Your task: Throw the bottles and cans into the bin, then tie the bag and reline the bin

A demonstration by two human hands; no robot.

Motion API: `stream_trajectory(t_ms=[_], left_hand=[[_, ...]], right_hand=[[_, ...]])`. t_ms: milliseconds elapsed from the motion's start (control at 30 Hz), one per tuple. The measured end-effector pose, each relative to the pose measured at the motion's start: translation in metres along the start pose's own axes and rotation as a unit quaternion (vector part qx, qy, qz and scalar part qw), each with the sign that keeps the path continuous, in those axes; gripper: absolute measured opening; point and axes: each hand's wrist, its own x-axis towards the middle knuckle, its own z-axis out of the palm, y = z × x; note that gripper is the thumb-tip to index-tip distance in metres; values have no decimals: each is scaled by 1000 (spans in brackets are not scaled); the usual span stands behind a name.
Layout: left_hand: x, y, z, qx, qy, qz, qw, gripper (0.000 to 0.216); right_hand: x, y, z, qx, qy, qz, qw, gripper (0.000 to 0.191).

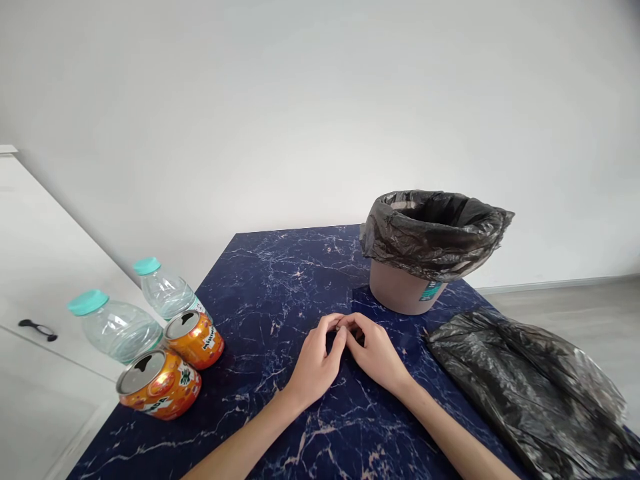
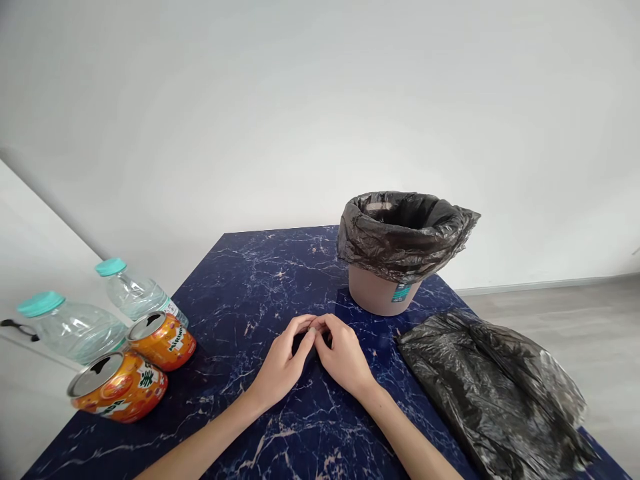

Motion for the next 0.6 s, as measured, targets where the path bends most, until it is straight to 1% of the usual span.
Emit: stream_trajectory(t_ms=[267, 367, 467, 600], left_hand=[[0, 3, 0, -16, 6, -5, 1000, 35], [0, 4, -1, -33, 17, -14, 999, 37], [1, 5, -2, -54, 43, -31, 997, 43], [2, 3, -2, -72, 65, -39, 995, 50]], right_hand=[[1, -1, 0, -14, -4, -5, 1000, 17], [6, -11, -4, -30, -9, -18, 999, 16], [18, -38, -16, -55, -17, -55, 997, 16], [38, -94, -41, -92, -13, -116, 989, 15]])
